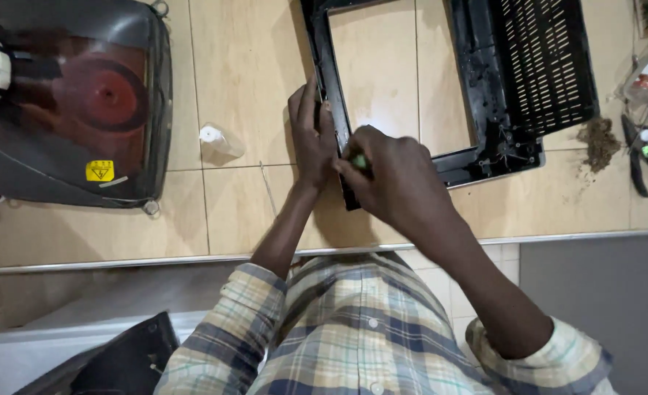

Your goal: Cleaning the inner frame of a television housing using a toothbrush, cleaning fluid, and a cloth.

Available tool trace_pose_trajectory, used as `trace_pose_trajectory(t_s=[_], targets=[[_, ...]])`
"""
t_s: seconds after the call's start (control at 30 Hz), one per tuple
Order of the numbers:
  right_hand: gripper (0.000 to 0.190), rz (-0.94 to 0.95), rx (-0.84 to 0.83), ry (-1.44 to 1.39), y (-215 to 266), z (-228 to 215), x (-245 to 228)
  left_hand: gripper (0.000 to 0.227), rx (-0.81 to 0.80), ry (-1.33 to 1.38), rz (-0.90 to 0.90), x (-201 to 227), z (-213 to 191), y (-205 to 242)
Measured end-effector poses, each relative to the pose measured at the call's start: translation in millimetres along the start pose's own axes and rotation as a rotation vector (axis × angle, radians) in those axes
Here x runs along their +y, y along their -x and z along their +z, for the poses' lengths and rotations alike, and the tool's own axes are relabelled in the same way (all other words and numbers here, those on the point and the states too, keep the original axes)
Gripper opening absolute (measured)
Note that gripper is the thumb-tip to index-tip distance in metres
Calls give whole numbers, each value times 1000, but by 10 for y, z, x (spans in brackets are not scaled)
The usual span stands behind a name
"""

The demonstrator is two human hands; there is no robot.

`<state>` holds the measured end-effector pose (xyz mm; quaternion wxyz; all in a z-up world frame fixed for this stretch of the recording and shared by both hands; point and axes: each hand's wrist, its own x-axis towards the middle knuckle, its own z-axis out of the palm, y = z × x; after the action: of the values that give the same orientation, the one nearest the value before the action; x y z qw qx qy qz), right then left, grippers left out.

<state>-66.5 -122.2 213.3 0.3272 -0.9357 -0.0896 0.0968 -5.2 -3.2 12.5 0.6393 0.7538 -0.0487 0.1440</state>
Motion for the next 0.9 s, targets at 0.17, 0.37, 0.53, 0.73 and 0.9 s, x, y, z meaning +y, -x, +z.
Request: trace_pose_trajectory(t_s=[0.17,0.37,0.53,0.73,0.9], targets=[[15,-101,109,19,11,167,184,49,22,-45,10,-187,18,-21],[14,-151,126,82,6,281,164,48,32,-16,-3,-78,22,-3],[18,-133,132,99,-32,378,242,50,11,-49,22,-91,-29,-37],[19,-164,172,156,-25,343,130,51,12,-11,21,-37,-2,-62],[26,-70,104,87,75,484,81,50,13,8,-5,45,-73,1]])
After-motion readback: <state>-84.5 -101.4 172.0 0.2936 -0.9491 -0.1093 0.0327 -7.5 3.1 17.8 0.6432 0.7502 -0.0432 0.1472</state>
